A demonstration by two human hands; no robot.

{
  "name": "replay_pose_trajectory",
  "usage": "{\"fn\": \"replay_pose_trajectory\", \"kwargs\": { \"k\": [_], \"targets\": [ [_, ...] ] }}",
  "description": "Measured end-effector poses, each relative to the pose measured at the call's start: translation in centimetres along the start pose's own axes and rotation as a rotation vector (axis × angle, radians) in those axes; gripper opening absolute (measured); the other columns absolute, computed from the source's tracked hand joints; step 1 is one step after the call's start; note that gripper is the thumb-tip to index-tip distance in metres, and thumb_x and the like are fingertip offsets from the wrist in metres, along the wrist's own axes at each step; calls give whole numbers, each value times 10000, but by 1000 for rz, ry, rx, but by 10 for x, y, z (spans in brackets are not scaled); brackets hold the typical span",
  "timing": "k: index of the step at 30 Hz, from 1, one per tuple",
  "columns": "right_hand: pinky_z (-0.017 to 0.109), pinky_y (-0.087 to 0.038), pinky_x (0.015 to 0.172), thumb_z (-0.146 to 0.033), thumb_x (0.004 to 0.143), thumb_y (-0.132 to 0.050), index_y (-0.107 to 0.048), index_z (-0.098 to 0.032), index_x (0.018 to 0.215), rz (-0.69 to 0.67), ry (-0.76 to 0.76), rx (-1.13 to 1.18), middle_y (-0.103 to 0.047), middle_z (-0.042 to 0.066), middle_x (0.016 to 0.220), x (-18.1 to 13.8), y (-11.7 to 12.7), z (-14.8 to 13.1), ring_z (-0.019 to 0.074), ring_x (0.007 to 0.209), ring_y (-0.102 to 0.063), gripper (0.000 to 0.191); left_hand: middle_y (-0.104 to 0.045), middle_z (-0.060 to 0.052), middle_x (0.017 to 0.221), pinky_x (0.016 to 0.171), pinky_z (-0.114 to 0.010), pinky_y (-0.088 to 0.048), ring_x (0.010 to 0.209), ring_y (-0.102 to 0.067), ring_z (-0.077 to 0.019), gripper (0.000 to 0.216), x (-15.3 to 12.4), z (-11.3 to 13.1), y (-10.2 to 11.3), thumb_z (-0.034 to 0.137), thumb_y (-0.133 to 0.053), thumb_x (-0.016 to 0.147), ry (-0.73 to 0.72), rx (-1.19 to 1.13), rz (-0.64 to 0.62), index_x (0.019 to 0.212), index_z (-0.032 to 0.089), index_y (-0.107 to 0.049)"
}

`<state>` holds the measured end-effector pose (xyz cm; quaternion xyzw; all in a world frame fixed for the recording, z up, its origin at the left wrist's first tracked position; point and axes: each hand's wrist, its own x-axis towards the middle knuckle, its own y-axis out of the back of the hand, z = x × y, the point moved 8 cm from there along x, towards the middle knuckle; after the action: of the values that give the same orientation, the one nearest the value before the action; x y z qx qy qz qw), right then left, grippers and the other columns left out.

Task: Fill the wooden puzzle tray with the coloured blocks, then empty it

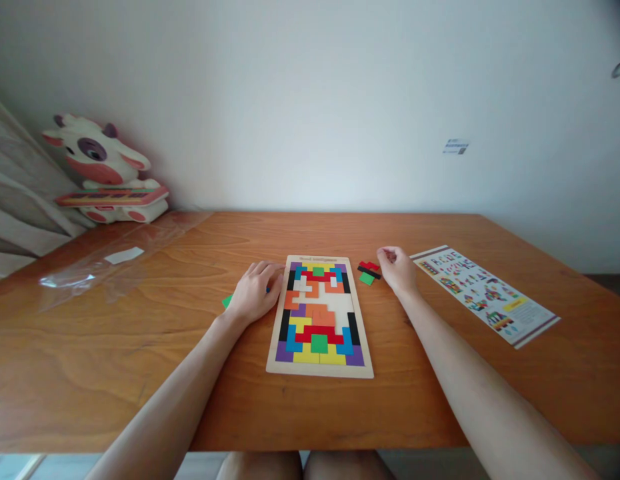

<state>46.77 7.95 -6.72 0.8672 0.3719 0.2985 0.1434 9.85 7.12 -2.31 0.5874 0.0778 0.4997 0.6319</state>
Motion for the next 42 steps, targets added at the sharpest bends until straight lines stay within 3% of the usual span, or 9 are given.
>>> {"fn": "replay_pose_trajectory", "kwargs": {
  "k": [5,9,13,17,21,25,31,37,42],
  "targets": [
    [407,-516,801,-616,798,-554,-672,-165,916,20,2,59,-734,139,868,3,0,1,263,802,-666,481,-680,-105,1107,939,-430,-494,1016,-612,-255,285,1,8,0,274,-463,966,-77,-16,-44,1168,179,-640],
    [379,-519,766,-579,815,-563,-668,-166,924,23,17,84,-731,120,854,0,3,-3,242,766,-657,441,-674,-99,1109,928,-404,-496,1002,-602,-242,271,-1,24,4,262,-477,967,-179,-41,-88,1163,190,-650],
    [345,-503,687,-490,881,-530,-664,-180,948,8,187,25,-721,91,822,-12,9,-31,205,673,-623,344,-665,-109,1117,934,-411,-501,1012,-594,-245,276,-4,33,4,273,-487,964,-215,-61,-118,1159,194,-665],
    [331,-504,713,-380,920,-521,-656,-216,944,-251,478,-4,-710,69,874,-42,-2,-83,191,717,-633,214,-657,-112,1125,944,-417,-501,1024,-591,-246,279,-5,34,1,275,-500,961,-227,-80,-140,1174,194,-663],
    [344,-520,746,-353,932,-545,-647,-234,1028,-528,609,-13,-685,57,914,-78,-17,-123,199,805,-644,184,-647,-110,1124,937,-412,-503,1027,-589,-243,286,-6,35,-2,279,-513,964,-247,-110,-167,1200,207,-656],
    [385,-508,855,-344,937,-588,-634,-233,991,-702,742,-114,-677,60,986,-114,-31,-146,222,958,-634,132,-641,-108,1127,942,-414,-499,1043,-583,-246,288,-7,37,-4,281,-519,967,-249,-111,-168,1217,216,-647],
    [385,-500,847,-349,953,-590,-599,-220,882,-768,761,-182,-666,51,925,-137,-41,-156,218,925,-624,147,-665,-93,1114,932,-397,-500,1018,-597,-232,243,-5,32,2,261,-510,966,-220,-85,-120,1150,201,-657],
    [380,-500,850,-354,944,-605,-612,-232,907,-745,743,-169,-670,47,939,-131,-38,-154,213,918,-625,128,-695,-84,1045,921,-401,-503,970,-631,-231,236,-3,-8,37,262,-478,979,-59,87,93,1117,188,-654],
    [393,-483,906,-439,947,-602,-621,-240,958,-800,737,-128,-658,47,986,-140,-43,-155,214,983,-609,200,-690,-95,1094,908,-418,-508,985,-617,-248,258,-5,6,27,287,-511,966,-207,101,-46,1164,206,-654]
  ]
}}
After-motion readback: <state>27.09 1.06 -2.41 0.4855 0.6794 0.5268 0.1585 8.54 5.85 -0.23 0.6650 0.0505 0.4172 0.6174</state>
